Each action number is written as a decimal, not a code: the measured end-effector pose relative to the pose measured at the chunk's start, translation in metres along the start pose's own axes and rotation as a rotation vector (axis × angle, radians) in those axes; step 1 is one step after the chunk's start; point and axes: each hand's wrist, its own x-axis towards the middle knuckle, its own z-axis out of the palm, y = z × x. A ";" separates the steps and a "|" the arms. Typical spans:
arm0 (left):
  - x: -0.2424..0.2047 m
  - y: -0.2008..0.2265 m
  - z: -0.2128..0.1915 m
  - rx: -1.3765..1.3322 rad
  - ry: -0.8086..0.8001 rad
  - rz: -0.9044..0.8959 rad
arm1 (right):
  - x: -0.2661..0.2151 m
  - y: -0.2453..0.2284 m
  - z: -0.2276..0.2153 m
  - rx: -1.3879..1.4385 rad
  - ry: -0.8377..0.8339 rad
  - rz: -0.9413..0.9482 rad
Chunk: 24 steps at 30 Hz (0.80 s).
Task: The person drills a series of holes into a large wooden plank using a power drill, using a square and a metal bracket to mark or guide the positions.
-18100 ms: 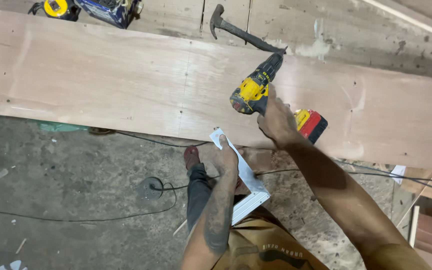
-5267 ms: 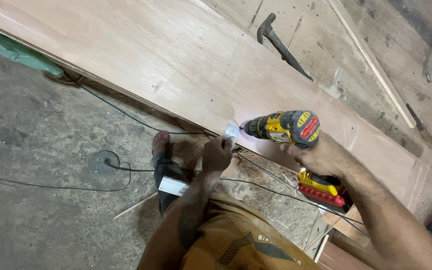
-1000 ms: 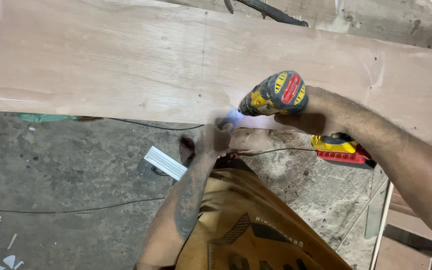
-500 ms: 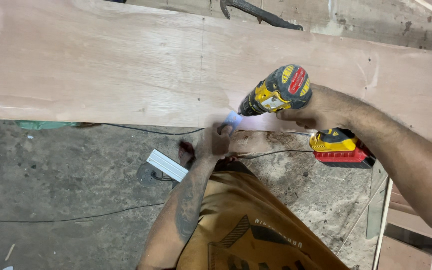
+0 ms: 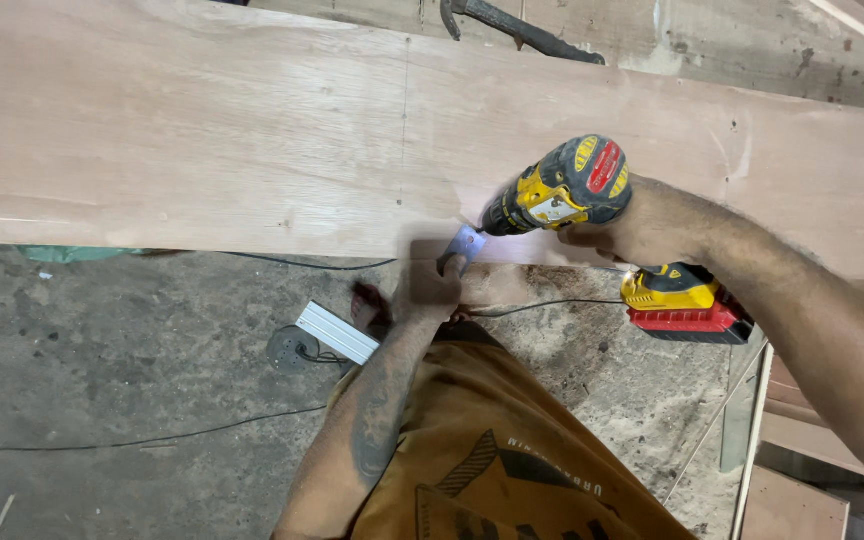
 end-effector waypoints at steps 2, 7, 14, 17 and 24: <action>0.004 -0.005 0.008 -0.012 0.010 -0.008 | -0.001 -0.002 0.000 -0.004 0.002 0.005; 0.012 -0.019 0.018 -0.015 0.016 -0.021 | -0.001 -0.007 0.000 -0.020 0.004 0.012; 0.013 -0.011 0.004 -0.020 -0.103 -0.005 | -0.003 -0.008 0.002 0.025 0.009 0.013; 0.010 -0.006 -0.003 -0.053 -0.123 -0.002 | -0.003 -0.010 0.000 0.067 0.015 0.012; -0.010 0.017 -0.026 -0.027 -0.104 0.065 | -0.008 -0.002 -0.001 0.138 0.027 0.044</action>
